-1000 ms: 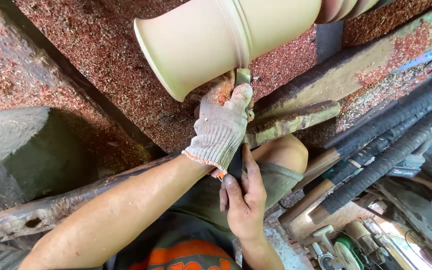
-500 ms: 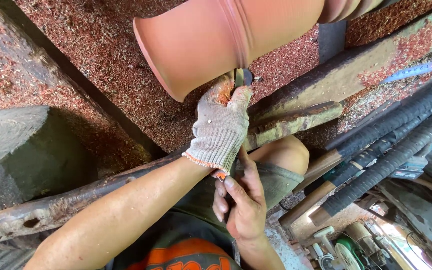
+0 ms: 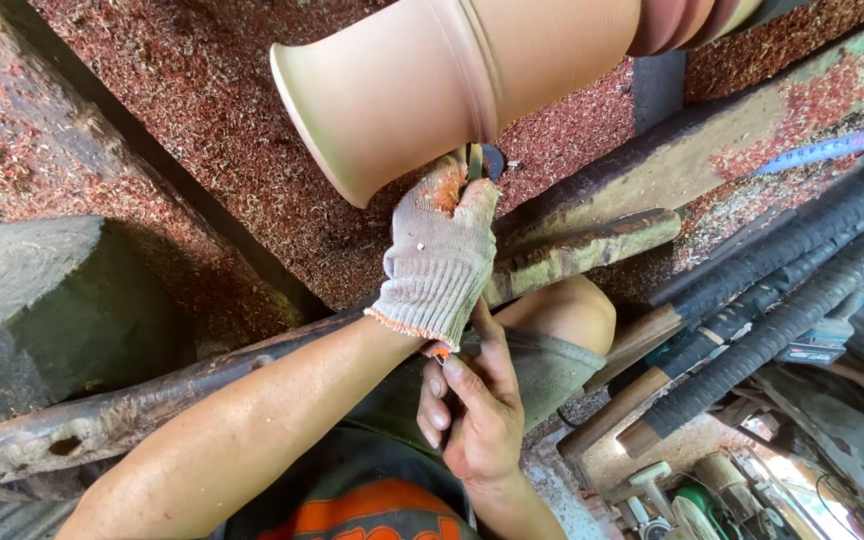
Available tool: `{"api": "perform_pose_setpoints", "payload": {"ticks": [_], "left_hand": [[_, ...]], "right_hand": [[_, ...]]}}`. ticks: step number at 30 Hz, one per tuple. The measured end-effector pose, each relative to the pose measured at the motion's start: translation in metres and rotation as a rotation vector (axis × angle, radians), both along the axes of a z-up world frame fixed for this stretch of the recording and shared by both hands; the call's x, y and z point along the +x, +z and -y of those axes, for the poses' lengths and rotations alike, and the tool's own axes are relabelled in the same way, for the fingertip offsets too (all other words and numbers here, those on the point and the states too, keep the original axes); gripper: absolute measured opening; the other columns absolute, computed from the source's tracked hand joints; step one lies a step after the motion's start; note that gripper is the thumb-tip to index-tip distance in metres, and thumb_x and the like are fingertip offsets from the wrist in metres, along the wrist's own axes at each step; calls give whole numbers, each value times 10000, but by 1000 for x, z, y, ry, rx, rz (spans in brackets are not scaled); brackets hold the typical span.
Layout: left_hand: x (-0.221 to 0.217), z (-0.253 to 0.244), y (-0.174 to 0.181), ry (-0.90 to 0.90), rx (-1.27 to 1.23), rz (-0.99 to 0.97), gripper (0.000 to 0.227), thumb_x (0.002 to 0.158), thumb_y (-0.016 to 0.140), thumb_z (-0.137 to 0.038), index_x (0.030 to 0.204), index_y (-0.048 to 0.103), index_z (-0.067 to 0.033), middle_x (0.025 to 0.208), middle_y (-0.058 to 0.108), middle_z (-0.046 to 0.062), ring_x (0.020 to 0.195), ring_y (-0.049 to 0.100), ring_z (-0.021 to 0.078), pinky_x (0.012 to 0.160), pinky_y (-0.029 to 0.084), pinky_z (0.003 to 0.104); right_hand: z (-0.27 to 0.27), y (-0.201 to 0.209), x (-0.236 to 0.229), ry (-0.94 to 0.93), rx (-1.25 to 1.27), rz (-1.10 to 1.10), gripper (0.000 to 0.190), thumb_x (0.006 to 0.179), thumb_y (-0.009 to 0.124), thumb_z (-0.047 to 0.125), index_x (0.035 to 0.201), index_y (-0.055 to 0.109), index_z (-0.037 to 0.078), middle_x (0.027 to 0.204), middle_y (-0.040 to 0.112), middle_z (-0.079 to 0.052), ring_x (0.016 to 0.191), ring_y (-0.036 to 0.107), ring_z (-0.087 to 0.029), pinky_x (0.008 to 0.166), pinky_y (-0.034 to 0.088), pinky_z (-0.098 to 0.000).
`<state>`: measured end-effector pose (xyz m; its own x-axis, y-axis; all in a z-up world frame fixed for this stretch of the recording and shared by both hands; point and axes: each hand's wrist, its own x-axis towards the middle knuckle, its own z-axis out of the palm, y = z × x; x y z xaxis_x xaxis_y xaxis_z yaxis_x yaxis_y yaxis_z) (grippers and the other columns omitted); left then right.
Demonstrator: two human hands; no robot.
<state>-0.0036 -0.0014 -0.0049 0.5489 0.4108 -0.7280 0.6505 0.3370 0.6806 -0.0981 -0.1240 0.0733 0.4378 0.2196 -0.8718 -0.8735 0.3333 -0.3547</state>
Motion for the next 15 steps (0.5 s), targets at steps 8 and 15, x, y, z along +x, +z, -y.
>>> {"api": "perform_pose_setpoints", "payload": {"ticks": [8, 15], "left_hand": [[-6, 3, -10, -33, 125, 93, 139, 942, 611, -165, 922, 612, -28, 791, 613, 155, 710, 594, 288, 685, 508, 381], [1, 2, -4, 71, -180, -53, 132, 937, 651, -189, 922, 683, -62, 670, 555, 39, 584, 496, 133, 534, 456, 321]], "right_hand": [[-5, 1, -2, 29, -44, 32, 693, 1009, 532, 66, 1636, 272, 209, 922, 575, -89, 565, 486, -130, 413, 412, -259], [-8, 8, 8, 173, -142, 144, 702, 1016, 536, 69, 1652, 244, 119, 916, 582, -84, 567, 494, -117, 417, 407, -249]]}}
